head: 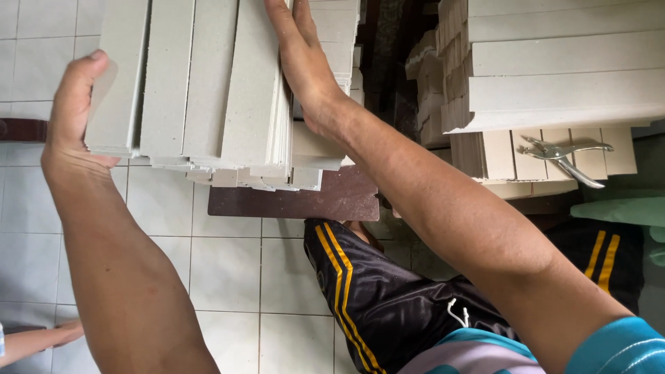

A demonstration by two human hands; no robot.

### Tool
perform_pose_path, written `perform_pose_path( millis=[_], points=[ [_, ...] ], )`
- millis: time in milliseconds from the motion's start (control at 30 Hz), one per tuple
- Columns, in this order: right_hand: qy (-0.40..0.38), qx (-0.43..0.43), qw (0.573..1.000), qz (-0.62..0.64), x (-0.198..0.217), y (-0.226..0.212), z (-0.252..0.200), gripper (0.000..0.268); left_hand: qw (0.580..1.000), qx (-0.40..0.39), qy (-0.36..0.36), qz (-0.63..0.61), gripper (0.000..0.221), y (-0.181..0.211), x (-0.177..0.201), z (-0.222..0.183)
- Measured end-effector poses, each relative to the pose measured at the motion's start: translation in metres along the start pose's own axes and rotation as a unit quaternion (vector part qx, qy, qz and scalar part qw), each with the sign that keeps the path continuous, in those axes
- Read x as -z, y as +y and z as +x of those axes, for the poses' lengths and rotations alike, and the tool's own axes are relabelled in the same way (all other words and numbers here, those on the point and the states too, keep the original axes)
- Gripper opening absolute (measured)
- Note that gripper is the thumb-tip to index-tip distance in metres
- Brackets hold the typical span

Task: Punching holes in the corners of cardboard sheets using a manual hand punch tool

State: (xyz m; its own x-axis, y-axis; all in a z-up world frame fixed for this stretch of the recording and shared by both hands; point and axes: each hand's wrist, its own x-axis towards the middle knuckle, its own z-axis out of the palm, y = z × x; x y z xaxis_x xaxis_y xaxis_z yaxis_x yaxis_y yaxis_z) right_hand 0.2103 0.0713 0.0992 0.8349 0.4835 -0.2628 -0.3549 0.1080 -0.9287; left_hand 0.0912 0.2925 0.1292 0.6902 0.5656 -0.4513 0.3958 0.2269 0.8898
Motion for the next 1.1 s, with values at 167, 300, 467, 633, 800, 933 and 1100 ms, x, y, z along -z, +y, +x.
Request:
perform_pose_path(
  millis=[167, 300, 467, 633, 800, 933, 1100],
  points=[
    [0.003, -0.002, 1.000, 0.005, -0.005, 0.003, 0.005, 0.118, 0.999, 0.029, 0.020, 0.042, 0.032, 0.004, -0.008, -0.011],
    [0.005, 0.034, 0.999, -0.031, -0.008, 0.011, 0.013, 0.114, 0.995, 0.051, 0.065, 0.051, 0.028, 0.005, -0.015, -0.015],
    [0.001, 0.027, 1.000, -0.007, -0.007, 0.005, 0.006, 0.119, 0.995, 0.048, 0.081, 0.040, 0.028, 0.002, -0.018, -0.016],
    [-0.023, 0.013, 1.000, 0.001, -0.001, -0.002, 0.004, 0.118, 0.997, 0.048, 0.067, 0.005, 0.033, -0.003, -0.019, -0.013],
    [0.005, 0.047, 0.999, -0.013, 0.005, -0.008, 0.017, 0.112, 0.998, 0.036, 0.057, -0.010, 0.025, -0.006, -0.011, -0.005],
    [0.031, 0.070, 0.990, -0.117, 0.007, -0.025, 0.025, 0.114, 0.997, 0.041, 0.069, 0.010, 0.027, -0.003, -0.015, -0.008],
    [0.029, 0.052, 0.983, -0.176, 0.006, -0.023, 0.042, 0.067, 0.996, 0.051, 0.073, 0.012, 0.034, -0.007, -0.010, -0.001]
  ],
)
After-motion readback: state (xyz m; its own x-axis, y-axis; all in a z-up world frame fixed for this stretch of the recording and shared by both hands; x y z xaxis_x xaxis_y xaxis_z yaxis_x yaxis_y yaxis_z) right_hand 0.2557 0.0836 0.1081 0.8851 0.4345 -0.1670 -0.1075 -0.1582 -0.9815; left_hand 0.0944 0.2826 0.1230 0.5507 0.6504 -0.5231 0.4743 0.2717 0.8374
